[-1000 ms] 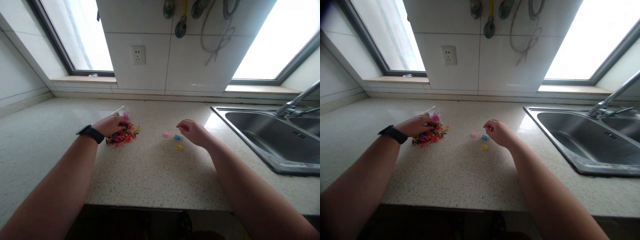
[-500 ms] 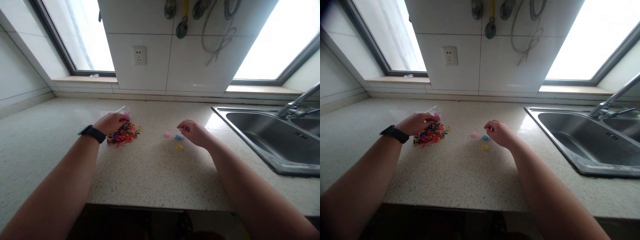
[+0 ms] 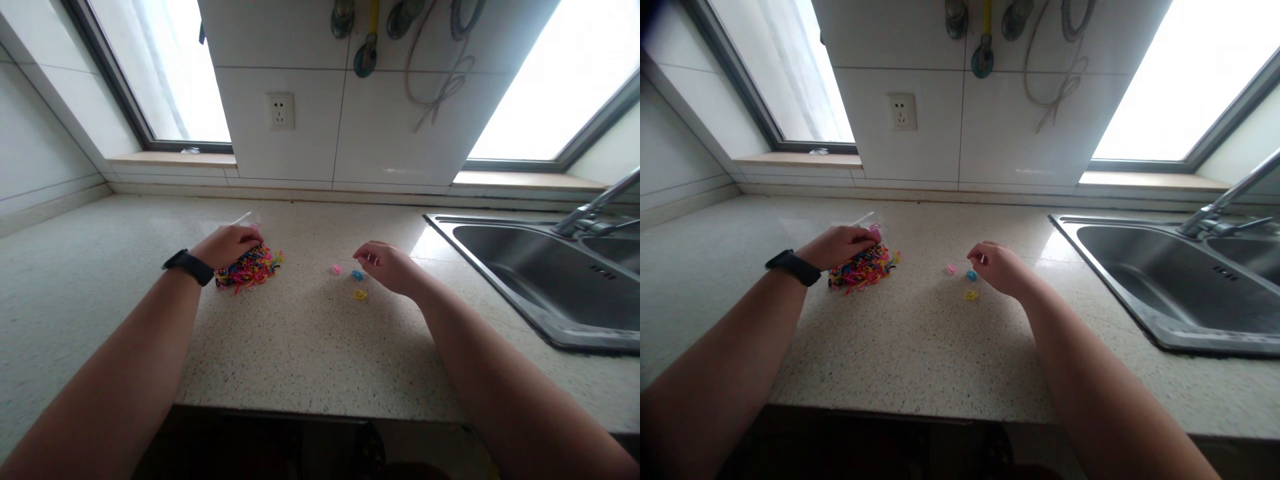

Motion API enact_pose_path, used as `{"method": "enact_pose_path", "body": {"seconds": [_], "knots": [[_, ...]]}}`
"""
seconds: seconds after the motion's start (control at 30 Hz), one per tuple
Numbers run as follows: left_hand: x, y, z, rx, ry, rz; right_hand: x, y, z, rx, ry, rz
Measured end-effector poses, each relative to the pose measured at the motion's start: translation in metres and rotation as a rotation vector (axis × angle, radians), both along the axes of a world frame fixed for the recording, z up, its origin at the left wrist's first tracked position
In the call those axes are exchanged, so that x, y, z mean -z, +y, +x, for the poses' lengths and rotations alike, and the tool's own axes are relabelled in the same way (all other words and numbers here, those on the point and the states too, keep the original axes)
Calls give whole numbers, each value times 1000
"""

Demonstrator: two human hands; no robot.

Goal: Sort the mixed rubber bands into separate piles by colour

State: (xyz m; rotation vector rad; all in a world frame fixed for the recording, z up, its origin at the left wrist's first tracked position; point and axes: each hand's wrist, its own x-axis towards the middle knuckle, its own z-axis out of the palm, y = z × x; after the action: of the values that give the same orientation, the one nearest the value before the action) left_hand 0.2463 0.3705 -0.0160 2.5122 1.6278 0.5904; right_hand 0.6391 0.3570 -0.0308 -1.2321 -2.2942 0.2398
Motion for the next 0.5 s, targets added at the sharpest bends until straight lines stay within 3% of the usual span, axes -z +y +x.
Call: {"method": "enact_pose_path", "body": {"seconds": [0.5], "knots": [[-2, -3, 5, 25, -18, -45, 0, -2, 0, -52, -1, -7]]}}
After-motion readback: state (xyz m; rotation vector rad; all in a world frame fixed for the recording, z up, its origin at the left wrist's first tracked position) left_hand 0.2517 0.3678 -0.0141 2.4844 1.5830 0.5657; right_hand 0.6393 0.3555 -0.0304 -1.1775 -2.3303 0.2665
